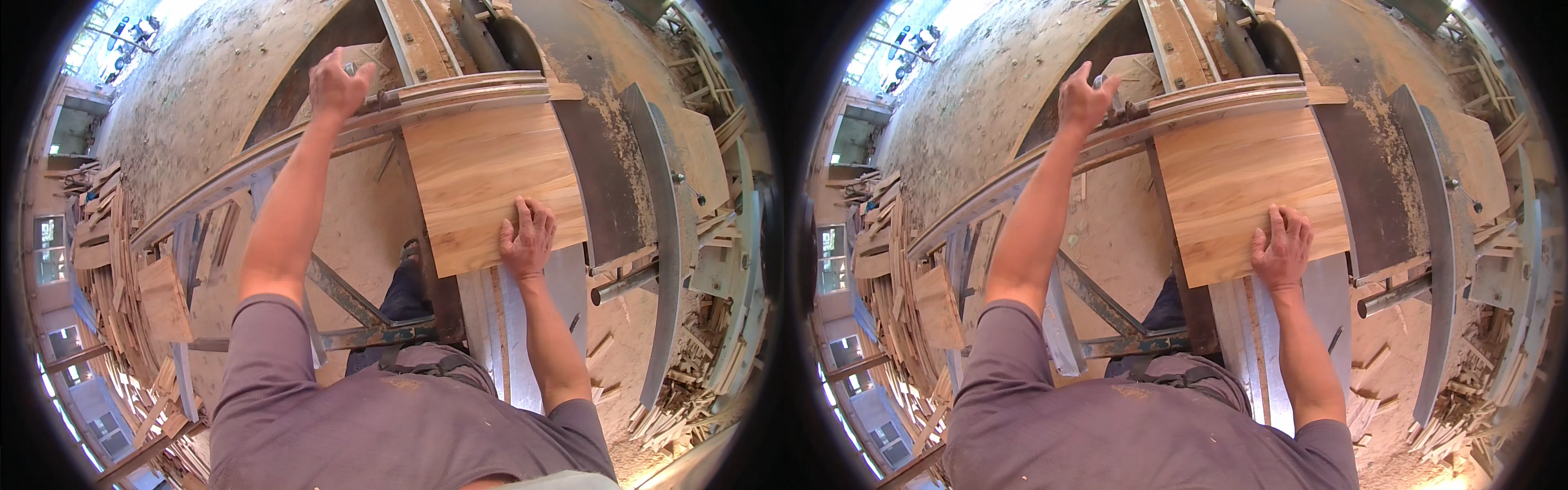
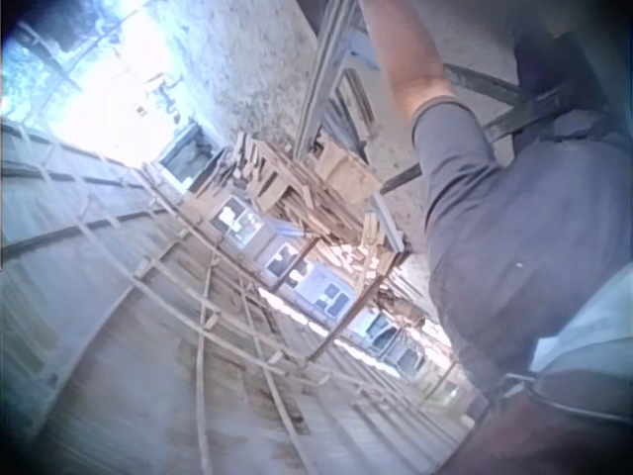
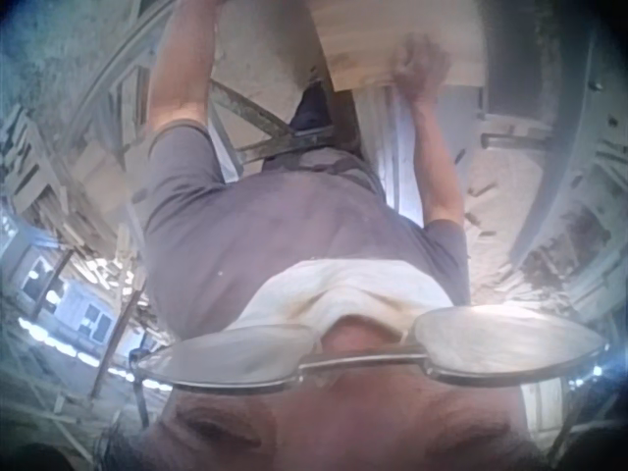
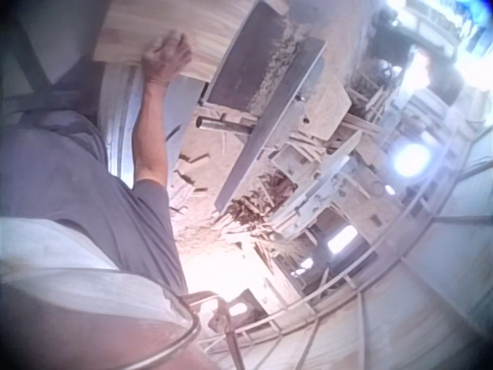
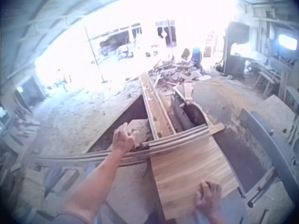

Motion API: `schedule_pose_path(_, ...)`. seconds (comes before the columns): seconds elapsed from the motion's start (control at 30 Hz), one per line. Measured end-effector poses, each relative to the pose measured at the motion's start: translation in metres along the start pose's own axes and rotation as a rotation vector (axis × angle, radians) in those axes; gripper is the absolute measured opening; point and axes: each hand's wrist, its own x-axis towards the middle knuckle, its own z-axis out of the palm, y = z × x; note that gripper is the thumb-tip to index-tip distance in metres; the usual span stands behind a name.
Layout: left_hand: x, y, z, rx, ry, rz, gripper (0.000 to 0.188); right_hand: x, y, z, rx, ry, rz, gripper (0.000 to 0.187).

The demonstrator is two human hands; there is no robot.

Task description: The person measures wooden boards with a tape measure, cuts them using a table saw, and stacks the pieces in a pile in a workshop.

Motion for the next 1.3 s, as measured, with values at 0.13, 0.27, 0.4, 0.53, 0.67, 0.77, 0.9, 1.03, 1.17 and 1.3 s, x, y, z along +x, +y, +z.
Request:
schedule_pose_path(0.13, 0.013, -0.007, 0.004, -0.044, -0.676, -0.425, 0.049, 0.002, 0.000, 0.001, -0.010, -0.002, -0.010, 0.055)
schedule_pose_path(0.27, -0.028, 0.020, -0.011, -0.042, -0.429, -0.442, 0.039, 0.000, 0.001, 0.001, -0.017, 0.009, -0.019, 0.056)
schedule_pose_path(0.4, -0.143, 0.032, -0.025, -0.325, -0.117, -0.170, 0.049, 0.001, 0.000, -0.001, -0.018, -0.006, -0.009, 0.056)
schedule_pose_path(0.53, -0.159, -0.002, -0.033, -0.110, -0.108, -0.070, 0.057, 0.000, 0.001, -0.001, -0.030, -0.013, 0.008, 0.056)
schedule_pose_path(0.67, -0.094, -0.048, -0.024, -0.106, -0.339, 0.049, 0.045, 0.002, 0.000, -0.001, -0.024, -0.018, 0.006, 0.056)
schedule_pose_path(0.77, -0.071, -0.074, -0.009, -0.296, -0.577, 0.049, 0.034, 0.004, -0.001, -0.001, -0.003, -0.006, -0.005, 0.056)
schedule_pose_path(0.9, -0.061, -0.064, 0.000, -0.318, -0.649, 0.017, 0.029, 0.004, -0.001, -0.002, -0.003, 0.006, 0.004, 0.055)
schedule_pose_path(1.03, -0.060, -0.048, 0.015, -0.380, -0.651, -0.015, 0.030, 0.005, 0.001, -0.002, 0.006, -0.008, 0.015, 0.056)
schedule_pose_path(1.17, -0.060, -0.050, 0.036, -0.478, -0.666, -0.003, 0.031, 0.006, 0.000, -0.004, 0.022, -0.022, 0.018, 0.057)
schedule_pose_path(1.3, -0.057, -0.049, 0.036, -0.449, -0.646, 0.067, 0.030, 0.006, 0.003, -0.003, 0.023, -0.034, 0.022, 0.057)
